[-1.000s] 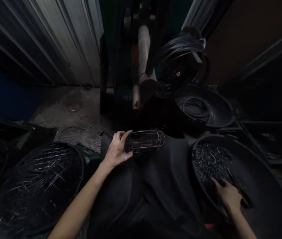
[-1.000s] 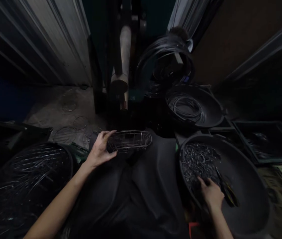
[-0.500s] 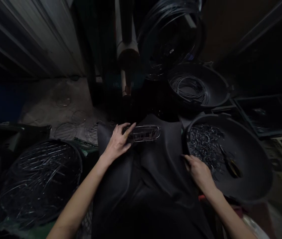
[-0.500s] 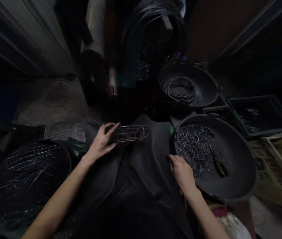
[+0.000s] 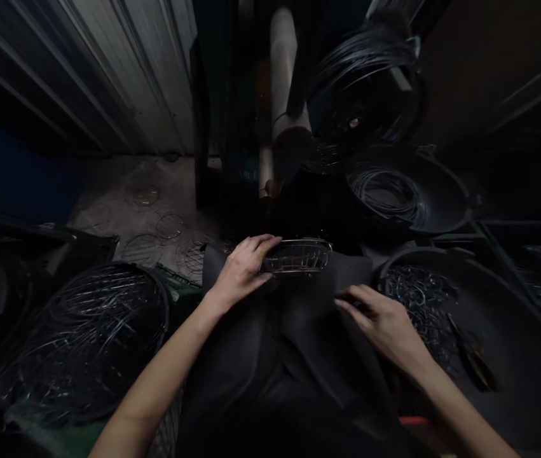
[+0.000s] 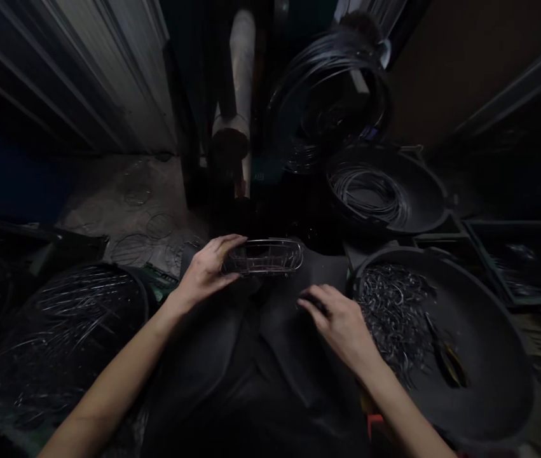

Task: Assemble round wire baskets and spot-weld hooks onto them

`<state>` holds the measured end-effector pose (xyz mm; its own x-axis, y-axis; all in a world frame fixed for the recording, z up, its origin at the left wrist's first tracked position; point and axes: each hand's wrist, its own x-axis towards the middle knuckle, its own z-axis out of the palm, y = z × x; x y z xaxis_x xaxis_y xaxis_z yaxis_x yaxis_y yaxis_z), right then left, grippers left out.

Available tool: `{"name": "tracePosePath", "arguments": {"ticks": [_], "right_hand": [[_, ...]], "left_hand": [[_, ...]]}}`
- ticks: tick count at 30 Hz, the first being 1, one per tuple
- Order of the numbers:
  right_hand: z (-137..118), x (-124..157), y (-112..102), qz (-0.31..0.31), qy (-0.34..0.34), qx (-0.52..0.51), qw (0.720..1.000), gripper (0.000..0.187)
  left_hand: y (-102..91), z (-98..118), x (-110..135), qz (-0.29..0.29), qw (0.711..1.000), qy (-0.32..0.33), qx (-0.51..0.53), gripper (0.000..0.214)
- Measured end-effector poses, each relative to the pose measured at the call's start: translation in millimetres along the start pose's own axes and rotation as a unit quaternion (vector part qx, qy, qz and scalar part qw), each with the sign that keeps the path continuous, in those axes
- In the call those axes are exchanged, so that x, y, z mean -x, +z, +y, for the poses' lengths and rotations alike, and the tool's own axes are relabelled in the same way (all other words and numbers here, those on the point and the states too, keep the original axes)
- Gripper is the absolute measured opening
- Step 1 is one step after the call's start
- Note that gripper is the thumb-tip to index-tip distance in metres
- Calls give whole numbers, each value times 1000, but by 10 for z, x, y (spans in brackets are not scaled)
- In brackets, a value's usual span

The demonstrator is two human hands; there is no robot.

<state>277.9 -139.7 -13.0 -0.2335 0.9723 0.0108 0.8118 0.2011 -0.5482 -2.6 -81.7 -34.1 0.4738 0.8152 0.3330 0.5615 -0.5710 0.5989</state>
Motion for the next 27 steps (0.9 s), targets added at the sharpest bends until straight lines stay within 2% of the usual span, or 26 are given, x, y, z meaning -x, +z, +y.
{"name": "tracePosePath", "arguments": {"ticks": [2, 4, 7, 10, 14, 18, 23, 27], "right_hand": [[74, 5, 51, 21, -30, 66, 997, 31], [221, 76, 100, 29, -19, 98, 995, 30], [360, 182, 117, 18, 14, 79, 997, 28], [280, 151, 79, 19, 41, 59, 997, 27], [-19, -49, 2, 10, 81, -72, 994, 27], [-269, -292, 11, -19, 127, -207, 970, 32], [-406, -546, 233, -28, 168, -314, 934, 32], [-479, -633, 414, 8, 193, -407, 893, 32]], "left_hand": [[-10, 15, -3, -4, 1000, -7, -2, 64], [14, 3, 24, -15, 1000, -15, 2, 64], [84, -49, 66, -33, 999, -31, 4, 63], [123, -61, 67, -37, 999, -35, 7, 60], [89, 20, 18, -26, 999, -12, 19, 60], [57, 65, -30, -17, 1000, 3, -7, 58], [56, 89, -16, -20, 998, -1, -54, 57], [28, 62, -8, 2, 998, -2, -58, 56]]}}
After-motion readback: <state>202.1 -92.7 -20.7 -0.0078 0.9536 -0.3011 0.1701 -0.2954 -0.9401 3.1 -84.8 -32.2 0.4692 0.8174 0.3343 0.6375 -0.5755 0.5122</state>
